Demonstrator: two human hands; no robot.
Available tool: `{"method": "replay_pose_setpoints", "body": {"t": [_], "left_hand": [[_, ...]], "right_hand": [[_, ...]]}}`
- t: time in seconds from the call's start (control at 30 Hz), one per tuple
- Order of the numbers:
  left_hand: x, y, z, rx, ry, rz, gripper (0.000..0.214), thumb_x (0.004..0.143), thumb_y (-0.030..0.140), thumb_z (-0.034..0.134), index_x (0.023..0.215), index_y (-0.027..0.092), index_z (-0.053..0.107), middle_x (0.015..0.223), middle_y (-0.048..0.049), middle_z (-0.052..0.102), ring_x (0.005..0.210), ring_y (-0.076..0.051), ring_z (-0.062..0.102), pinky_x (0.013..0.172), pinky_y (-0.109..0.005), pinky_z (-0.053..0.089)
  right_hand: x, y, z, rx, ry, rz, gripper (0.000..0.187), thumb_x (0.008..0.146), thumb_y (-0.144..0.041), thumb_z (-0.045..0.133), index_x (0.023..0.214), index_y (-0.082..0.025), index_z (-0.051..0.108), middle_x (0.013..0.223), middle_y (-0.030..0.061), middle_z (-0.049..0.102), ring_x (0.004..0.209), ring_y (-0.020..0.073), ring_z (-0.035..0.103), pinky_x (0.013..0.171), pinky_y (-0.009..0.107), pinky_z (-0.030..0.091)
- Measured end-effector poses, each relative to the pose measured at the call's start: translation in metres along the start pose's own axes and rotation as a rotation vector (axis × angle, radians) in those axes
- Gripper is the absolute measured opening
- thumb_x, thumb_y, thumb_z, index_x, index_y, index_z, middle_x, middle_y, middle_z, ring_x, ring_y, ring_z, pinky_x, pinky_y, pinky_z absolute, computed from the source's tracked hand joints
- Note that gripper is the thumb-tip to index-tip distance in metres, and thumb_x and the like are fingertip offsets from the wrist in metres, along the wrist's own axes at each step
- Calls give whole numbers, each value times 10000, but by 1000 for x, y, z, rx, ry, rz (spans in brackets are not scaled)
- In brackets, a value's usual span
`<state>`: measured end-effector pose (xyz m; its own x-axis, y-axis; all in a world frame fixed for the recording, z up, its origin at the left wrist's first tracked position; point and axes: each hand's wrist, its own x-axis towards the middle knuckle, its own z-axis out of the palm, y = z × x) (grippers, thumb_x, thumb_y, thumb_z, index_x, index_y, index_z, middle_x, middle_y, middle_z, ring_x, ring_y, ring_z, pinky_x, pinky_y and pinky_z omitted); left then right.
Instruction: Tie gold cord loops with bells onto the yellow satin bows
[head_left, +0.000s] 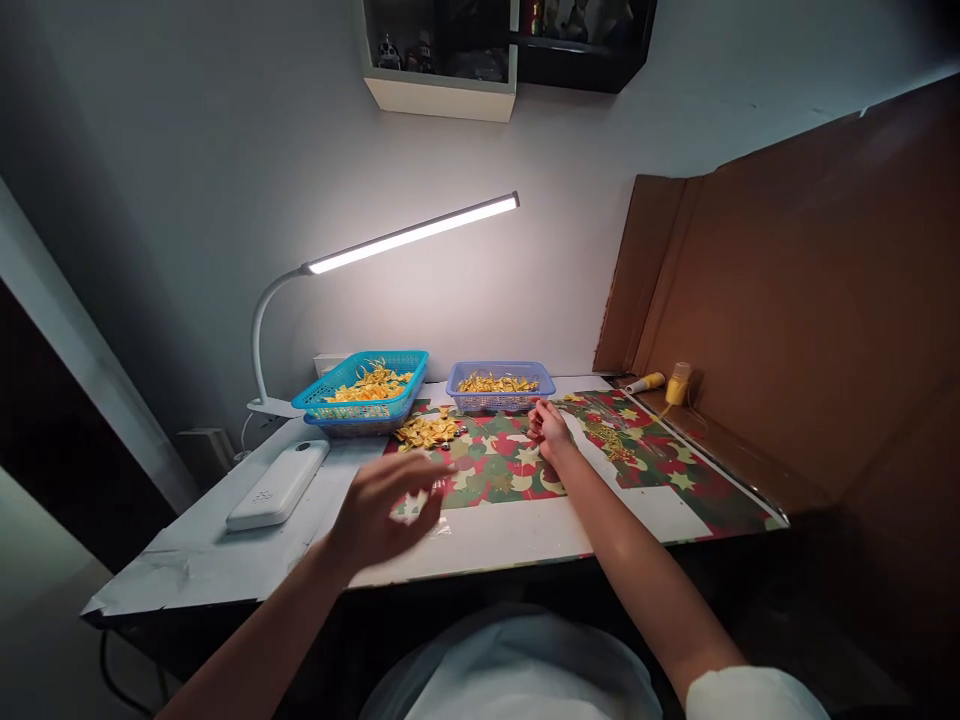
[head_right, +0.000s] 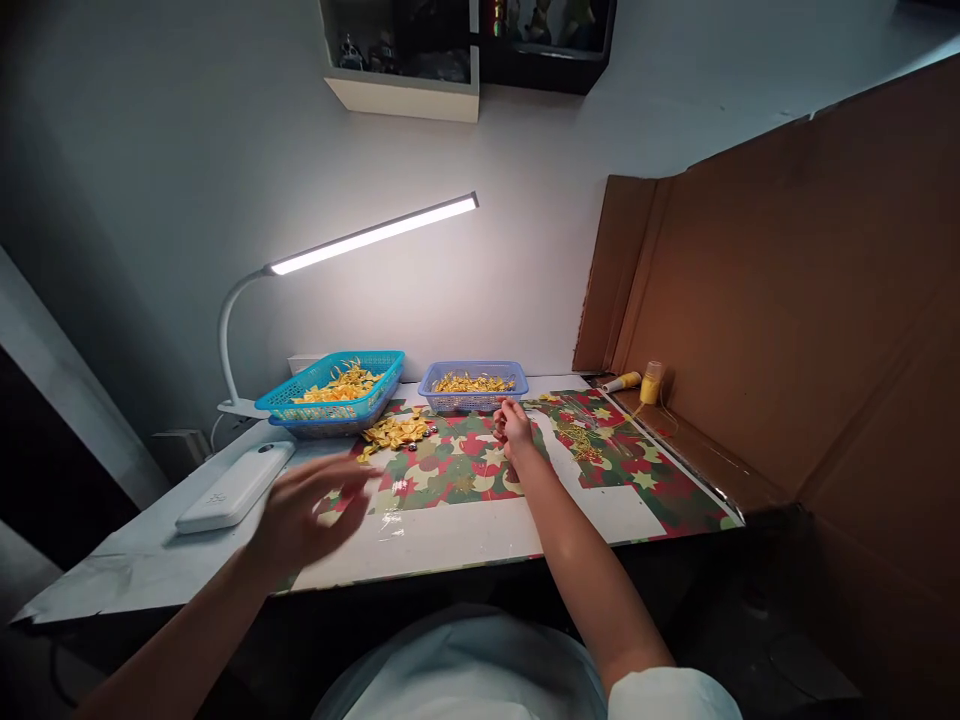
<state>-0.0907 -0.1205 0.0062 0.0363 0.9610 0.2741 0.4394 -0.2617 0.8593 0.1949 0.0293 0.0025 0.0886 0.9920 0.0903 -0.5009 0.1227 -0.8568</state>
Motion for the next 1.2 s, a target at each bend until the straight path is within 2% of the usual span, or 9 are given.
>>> {"method": "replay_pose_setpoints", "body": {"t": [0.17,0.27,0.43,0.53,0.63,0.73,0.87,1.03,1.2], "left_hand": [[76,19,-3,91,30,-56,163,691,351,680,655,213,603,547,-30,555,594,-190,575,518,-233,351],[102,7,-6,151,53,-87,163,635,296,706,584,208,578,500,-14,521,554,-173,548,492,-219,316],[102,-13,-9,250,76,-85,266,442,170,768,411,183,504,428,15,476,456,-107,410,426,-202,211],[103,4,3,40,-72,43,237,522,314,783,533,165,599,502,2,550,469,-98,431,431,-195,275],[116,27,30,-165,-220,113,297,566,372,780,722,157,648,571,1,600,502,-101,489,466,-198,354],[133,36,64,-284,-171,98,323,536,351,788,769,159,672,597,6,616,510,-93,494,474,-202,375],[138,24,95,-416,-12,8,204,517,281,753,657,149,684,667,-7,635,526,-76,480,480,-200,402],[126,6,99,-592,-104,-117,219,544,263,689,733,154,709,562,25,570,464,-70,469,496,-225,441],[126,6,97,-741,-114,-160,262,555,338,727,716,137,679,648,-8,630,542,-104,567,605,-274,499]], "right_hand": [[-5,-2,2,3,-12,-18,242,758,-399,637,833,-231,479,496,-104,427,358,41,239,366,177,209],[-7,-3,2,7,-10,-23,240,752,-393,642,822,-228,483,494,-102,429,361,41,243,364,176,207],[-7,-4,5,-34,4,-24,241,756,-397,631,828,-220,484,484,-101,446,355,40,245,372,181,213],[-10,-4,9,-89,-14,-66,272,743,-422,636,800,-222,460,490,-91,475,368,46,275,384,186,214],[-16,-2,14,-146,-88,-115,306,710,-443,659,756,-217,456,527,-70,523,409,52,339,405,191,248],[-22,1,18,-179,-175,-86,330,668,-454,690,740,-213,476,563,-58,562,429,53,371,423,196,286],[-26,5,22,-197,-187,-1,354,624,-463,718,727,-205,498,595,-42,601,427,53,404,436,204,329],[-27,6,24,-238,-229,16,361,600,-474,727,726,-191,541,621,-26,617,440,57,450,446,208,355],[-24,12,21,-289,-269,-7,346,620,-486,712,727,-185,579,659,-17,611,464,63,457,464,219,379]]}}
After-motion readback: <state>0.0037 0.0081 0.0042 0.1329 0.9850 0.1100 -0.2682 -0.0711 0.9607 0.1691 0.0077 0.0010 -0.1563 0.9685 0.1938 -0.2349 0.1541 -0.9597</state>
